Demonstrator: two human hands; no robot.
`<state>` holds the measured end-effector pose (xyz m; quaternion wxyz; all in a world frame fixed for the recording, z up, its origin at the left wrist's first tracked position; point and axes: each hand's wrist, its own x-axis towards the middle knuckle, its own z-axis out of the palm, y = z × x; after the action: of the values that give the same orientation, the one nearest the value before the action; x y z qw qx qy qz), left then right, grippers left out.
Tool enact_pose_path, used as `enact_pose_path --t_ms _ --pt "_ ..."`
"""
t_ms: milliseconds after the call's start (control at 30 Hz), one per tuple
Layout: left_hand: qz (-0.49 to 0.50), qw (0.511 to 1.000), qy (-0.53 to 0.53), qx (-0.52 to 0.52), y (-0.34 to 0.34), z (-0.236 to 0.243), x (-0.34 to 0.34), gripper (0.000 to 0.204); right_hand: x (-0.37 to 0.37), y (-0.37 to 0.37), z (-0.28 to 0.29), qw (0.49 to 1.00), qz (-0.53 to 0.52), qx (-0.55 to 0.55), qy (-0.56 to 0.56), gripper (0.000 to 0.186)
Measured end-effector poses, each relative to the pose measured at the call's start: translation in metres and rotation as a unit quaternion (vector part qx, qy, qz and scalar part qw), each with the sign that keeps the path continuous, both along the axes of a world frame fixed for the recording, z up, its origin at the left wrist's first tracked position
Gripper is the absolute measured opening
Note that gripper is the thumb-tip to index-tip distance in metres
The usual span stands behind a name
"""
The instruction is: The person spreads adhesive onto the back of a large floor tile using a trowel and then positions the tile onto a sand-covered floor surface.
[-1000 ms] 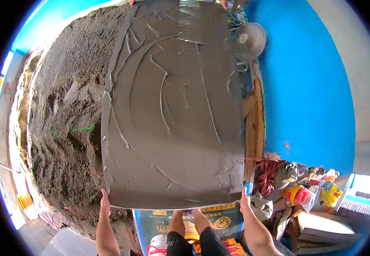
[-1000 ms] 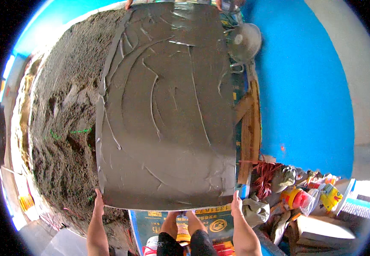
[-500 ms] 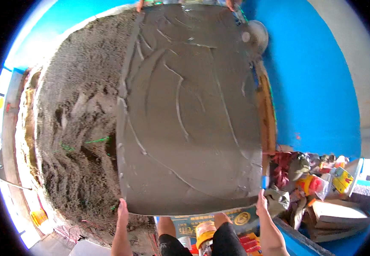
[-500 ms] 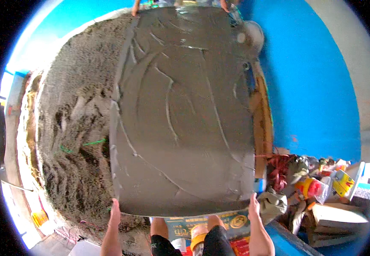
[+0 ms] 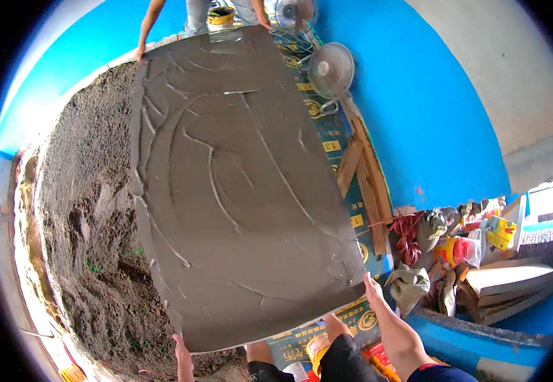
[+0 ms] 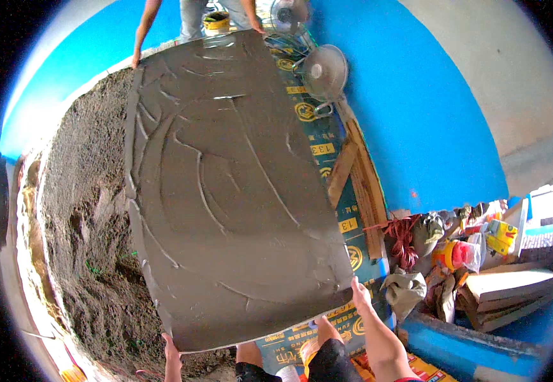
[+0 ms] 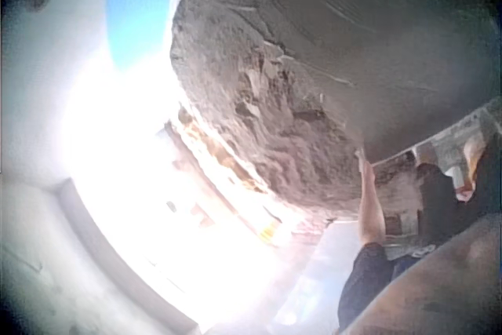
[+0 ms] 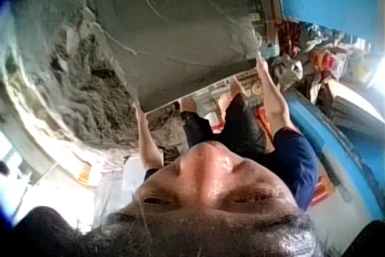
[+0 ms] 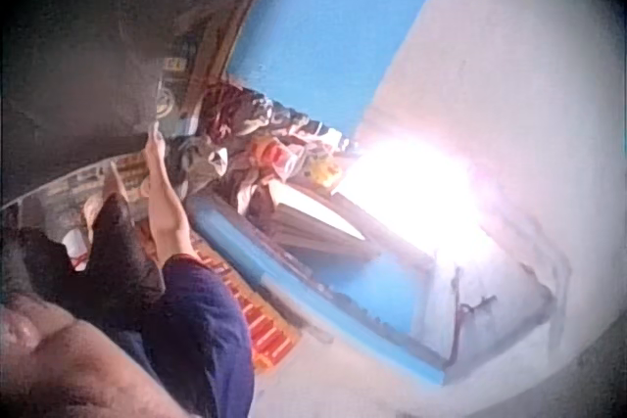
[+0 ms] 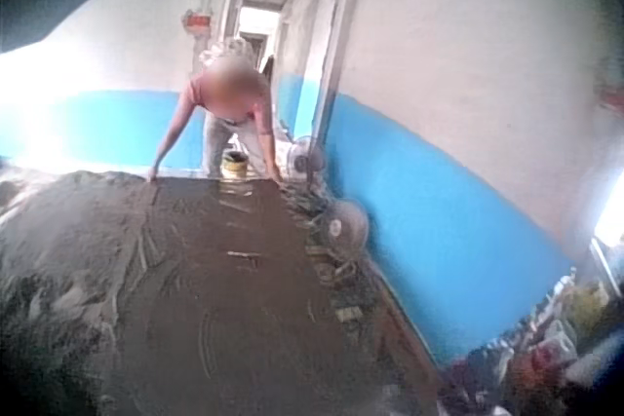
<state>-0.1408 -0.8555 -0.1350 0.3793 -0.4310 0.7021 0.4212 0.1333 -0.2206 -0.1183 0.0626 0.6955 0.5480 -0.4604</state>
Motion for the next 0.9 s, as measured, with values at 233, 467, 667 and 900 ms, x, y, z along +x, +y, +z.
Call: enact_pose_path --t_ms 233,467,667,900 --pt "0.031 0.997 0.056 -0.042 -0.103 0.058 -0.026 0.100 -0.063 -0.105 0.020 0.996 0.090 -0.022 -0.004 0.061" --pt "0.039 0.994 0.100 0.012 -0.203 0.101 -0.054 0.085 -0.059 -0.175 -0.018 0.989 0.112 -0.085 -0.040 0.086" --pt "-0.037 0.987 0.107 -0.114 -0.228 0.165 -0.066 0.070 -0.080 -0.227 -0.011 0.993 0.083 -0.063 -0.047 0.075" --pt "-0.168 0.947 0.169 -0.215 -0.193 0.253 -0.051 0.057 -0.080 -0.238 -0.010 0.995 -0.046 -0.077 0.036 0.071"
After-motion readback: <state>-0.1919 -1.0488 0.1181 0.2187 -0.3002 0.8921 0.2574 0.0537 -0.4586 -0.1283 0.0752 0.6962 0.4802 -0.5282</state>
